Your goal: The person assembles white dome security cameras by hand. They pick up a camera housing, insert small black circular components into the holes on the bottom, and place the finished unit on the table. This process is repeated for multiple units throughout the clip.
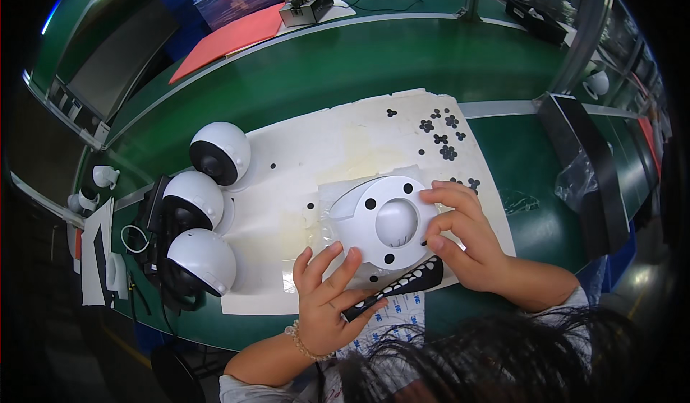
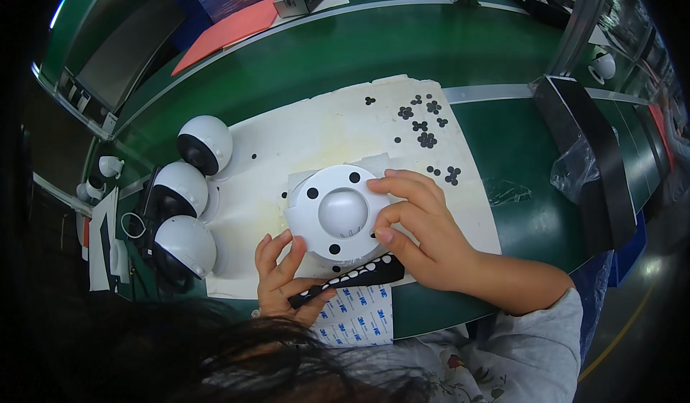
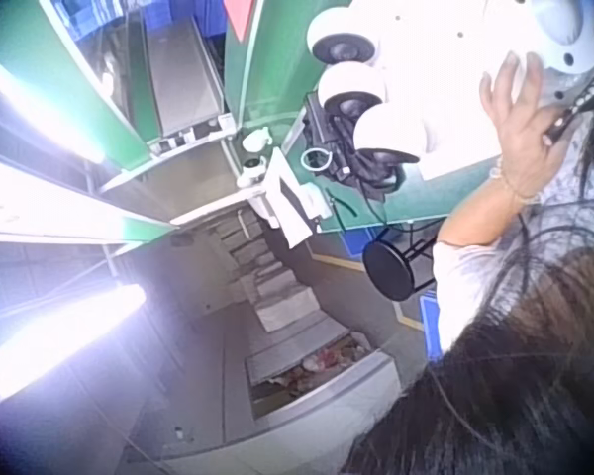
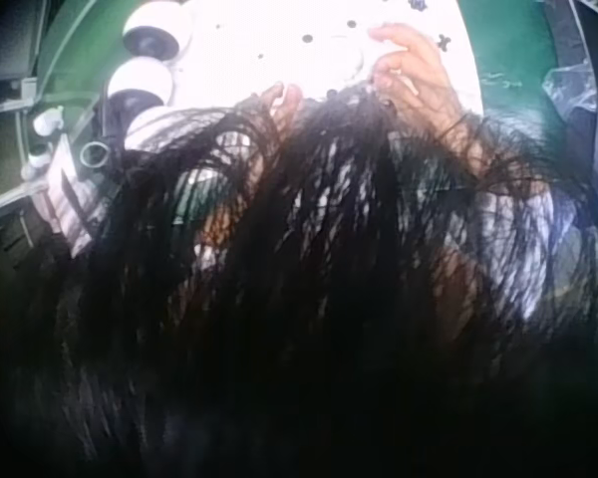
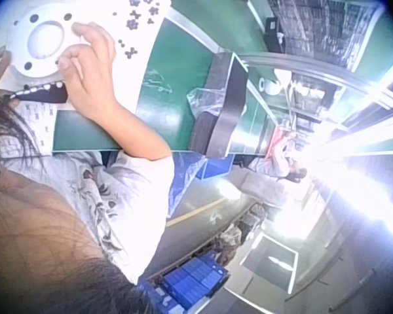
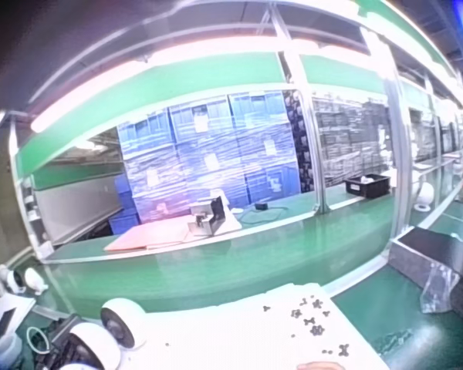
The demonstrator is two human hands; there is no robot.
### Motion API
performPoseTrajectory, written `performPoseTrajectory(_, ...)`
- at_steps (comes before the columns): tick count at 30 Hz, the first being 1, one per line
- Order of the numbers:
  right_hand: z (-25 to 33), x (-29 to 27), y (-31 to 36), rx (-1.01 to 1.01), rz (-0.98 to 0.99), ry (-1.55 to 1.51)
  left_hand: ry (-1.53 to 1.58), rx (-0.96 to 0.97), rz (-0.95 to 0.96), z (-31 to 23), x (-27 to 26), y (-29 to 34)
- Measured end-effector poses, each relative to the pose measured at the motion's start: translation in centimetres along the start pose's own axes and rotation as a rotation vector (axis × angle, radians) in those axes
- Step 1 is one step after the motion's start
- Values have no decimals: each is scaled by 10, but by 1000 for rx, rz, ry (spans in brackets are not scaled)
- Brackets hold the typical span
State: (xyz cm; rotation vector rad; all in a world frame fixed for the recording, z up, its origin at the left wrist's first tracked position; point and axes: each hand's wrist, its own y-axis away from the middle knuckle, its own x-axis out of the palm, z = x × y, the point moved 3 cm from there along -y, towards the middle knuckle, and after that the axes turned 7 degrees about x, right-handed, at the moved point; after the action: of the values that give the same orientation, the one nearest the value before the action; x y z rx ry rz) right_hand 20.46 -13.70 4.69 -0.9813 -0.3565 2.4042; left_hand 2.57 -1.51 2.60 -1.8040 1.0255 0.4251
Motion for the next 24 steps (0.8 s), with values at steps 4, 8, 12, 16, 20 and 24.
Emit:
performPoseTrajectory(4, 3, -3, 2, -90, -20, 213, -27, 3, 0, -1, 1, 0)
performPoseTrajectory(8, 0, -6, 13, -367, -90, 574, -58, 0, -8, -1, 2, 0)
performPoseTrajectory(12, -17, -6, 14, -15, -155, -16, -55, 24, -5, 2, 3, 1)
performPoseTrajectory(16, -21, 17, 3, 665, 276, -818, 10, 74, -8, 2, 3, -2)
performPoseTrajectory(20, -43, 2, -33, 584, -3, -1028, 98, 172, -1, 8, -5, 2)
performPoseTrajectory(24, -95, -46, -89, 495, -159, -680, 187, 360, -21, 6, -3, 1)
